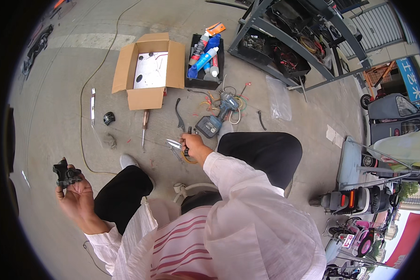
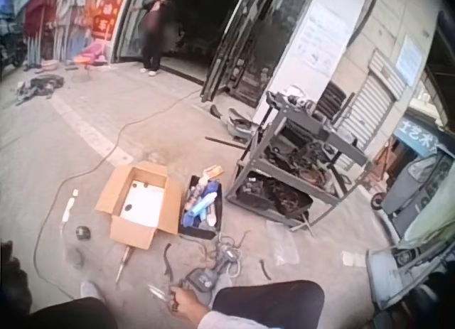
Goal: The person sits on the floor and uses pliers, scissors, and a screwdriver to disassemble and manipulate a small mechanical part. They remove a spring and other components, placing them on the floor, and continue to adjust the part with various tools.
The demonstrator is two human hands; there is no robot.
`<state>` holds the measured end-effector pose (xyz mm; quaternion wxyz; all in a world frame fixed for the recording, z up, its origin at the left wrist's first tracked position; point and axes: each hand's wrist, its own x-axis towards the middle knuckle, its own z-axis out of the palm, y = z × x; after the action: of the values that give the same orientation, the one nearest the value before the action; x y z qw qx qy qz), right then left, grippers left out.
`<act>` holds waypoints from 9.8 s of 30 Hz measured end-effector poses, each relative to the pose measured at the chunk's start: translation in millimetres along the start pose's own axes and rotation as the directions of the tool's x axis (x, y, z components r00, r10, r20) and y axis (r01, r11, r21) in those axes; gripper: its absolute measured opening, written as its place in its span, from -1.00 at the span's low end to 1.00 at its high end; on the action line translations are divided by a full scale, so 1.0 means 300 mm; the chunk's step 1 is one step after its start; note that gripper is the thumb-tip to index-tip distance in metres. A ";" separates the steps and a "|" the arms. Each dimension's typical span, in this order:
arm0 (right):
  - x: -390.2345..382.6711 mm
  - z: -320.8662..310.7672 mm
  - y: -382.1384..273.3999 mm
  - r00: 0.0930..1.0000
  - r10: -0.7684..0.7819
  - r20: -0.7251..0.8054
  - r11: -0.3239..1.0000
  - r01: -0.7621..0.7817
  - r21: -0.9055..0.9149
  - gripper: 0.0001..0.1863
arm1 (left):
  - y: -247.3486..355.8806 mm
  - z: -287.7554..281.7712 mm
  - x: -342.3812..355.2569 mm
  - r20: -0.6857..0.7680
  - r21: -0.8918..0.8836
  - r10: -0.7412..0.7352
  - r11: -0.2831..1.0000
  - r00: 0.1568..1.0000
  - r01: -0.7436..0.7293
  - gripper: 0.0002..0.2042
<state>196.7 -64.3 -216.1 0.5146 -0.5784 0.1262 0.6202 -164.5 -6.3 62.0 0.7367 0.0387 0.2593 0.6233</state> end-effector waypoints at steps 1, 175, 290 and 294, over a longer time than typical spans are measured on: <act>-0.012 -0.079 -0.016 1.000 0.007 -0.028 0.998 -0.005 0.069 -0.93 | -0.015 0.000 0.011 0.009 0.010 -0.025 1.000 1.000 0.025 -0.33; -0.748 0.318 -0.719 0.616 -0.042 0.787 -0.238 0.759 -0.606 -0.35 | -0.367 0.336 0.266 0.731 0.646 -0.054 -0.270 0.681 -0.714 -0.51; -0.769 0.213 -0.601 0.327 0.532 0.781 0.835 -0.051 -0.548 0.07 | -0.500 0.301 0.237 0.471 0.869 -0.080 0.209 0.878 -0.448 -0.34; -0.769 0.232 -0.569 0.359 0.483 0.799 0.872 -0.118 -0.475 0.07 | -0.511 0.290 0.235 0.436 0.892 -0.047 0.151 0.899 -0.425 -0.39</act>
<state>243.9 -50.7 75.1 0.2681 -0.1993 -0.1715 0.9268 16.9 49.4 55.3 0.4851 0.6475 0.4478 0.3807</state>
